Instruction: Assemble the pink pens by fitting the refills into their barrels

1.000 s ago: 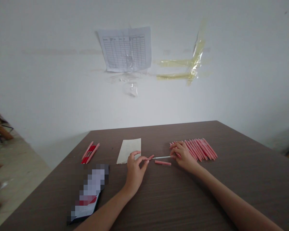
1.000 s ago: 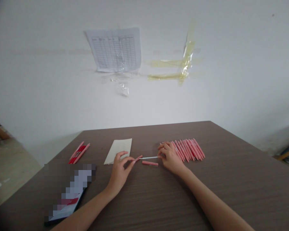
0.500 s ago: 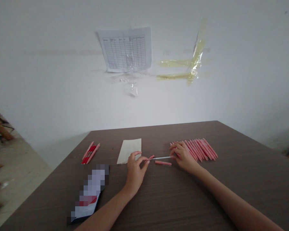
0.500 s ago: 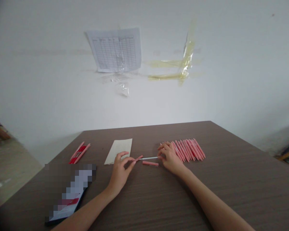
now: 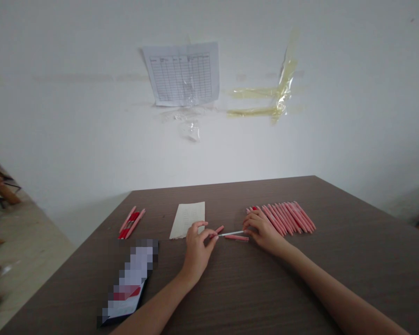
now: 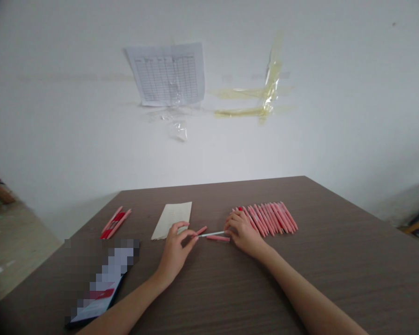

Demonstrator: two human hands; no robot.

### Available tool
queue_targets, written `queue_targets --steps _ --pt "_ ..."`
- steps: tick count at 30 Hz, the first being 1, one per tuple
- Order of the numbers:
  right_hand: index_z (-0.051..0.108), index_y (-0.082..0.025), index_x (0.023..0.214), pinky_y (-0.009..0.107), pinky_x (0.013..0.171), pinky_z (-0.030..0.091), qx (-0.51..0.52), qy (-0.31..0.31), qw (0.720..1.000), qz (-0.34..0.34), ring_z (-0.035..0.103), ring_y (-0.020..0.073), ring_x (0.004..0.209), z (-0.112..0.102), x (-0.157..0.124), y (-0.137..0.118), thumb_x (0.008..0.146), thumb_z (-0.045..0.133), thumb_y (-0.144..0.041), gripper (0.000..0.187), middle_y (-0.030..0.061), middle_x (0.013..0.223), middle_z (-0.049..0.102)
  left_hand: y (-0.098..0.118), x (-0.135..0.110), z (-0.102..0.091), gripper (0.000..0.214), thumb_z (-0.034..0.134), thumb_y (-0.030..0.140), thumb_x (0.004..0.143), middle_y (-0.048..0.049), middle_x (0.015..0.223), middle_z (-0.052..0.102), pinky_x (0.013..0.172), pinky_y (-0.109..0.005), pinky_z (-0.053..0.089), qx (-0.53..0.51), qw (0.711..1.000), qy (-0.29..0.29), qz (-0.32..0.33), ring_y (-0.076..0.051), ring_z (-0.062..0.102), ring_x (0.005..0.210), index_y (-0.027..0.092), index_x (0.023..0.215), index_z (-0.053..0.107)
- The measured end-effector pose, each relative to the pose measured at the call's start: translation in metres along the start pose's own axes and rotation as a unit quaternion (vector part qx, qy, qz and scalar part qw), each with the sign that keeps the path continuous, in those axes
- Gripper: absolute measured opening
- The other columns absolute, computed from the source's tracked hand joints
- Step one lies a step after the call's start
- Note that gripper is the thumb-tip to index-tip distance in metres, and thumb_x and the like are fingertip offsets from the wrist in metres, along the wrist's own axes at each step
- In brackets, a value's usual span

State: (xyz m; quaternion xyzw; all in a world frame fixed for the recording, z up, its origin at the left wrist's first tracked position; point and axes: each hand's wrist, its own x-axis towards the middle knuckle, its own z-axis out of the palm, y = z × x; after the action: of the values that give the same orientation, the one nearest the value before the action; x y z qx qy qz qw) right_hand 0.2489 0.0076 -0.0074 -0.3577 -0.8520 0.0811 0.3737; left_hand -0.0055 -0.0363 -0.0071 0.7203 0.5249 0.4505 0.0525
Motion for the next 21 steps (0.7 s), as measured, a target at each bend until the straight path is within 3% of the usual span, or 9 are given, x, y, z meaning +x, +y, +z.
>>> queue_targets --steps 7,14,21 --pt "0.067 -0.020 0.083 0.041 0.093 0.043 0.004 -0.014 0.999 0.043 0.053 0.0234 0.100 -0.0009 -0.0015 0.0001 0.085 0.062 -0.014 0.008 0.0072 0.092 0.064 0.0002 0.0002 0.0004 0.009 0.066 0.018 0.080 -0.0057 0.110 0.056 0.099 -0.049 0.045 -0.015 1.000 -0.008 0.007 -0.024 0.056 0.110 0.024 0.078 0.071" --pt "0.072 -0.023 0.087 0.044 0.096 0.041 -0.007 -0.039 0.999 -0.013 0.053 0.0236 0.098 0.0013 0.0000 0.0023 0.088 0.062 -0.019 0.011 0.0048 0.082 0.067 0.0011 -0.0006 0.0004 0.010 0.065 0.017 0.081 -0.0055 0.108 0.057 0.099 -0.049 0.045 -0.030 0.999 -0.021 0.019 -0.024 0.056 0.109 0.024 0.078 0.071" --pt "0.073 -0.023 0.082 0.044 0.099 0.039 -0.012 -0.047 0.999 -0.003 0.053 0.0225 0.097 0.0004 0.0006 -0.0022 0.087 0.064 -0.023 0.011 0.0039 0.080 0.068 0.0010 -0.0004 0.0006 0.009 0.065 0.017 0.081 -0.0058 0.108 0.057 0.100 -0.049 0.044 -0.033 0.999 -0.033 0.022 -0.024 0.055 0.109 0.023 0.079 0.070"
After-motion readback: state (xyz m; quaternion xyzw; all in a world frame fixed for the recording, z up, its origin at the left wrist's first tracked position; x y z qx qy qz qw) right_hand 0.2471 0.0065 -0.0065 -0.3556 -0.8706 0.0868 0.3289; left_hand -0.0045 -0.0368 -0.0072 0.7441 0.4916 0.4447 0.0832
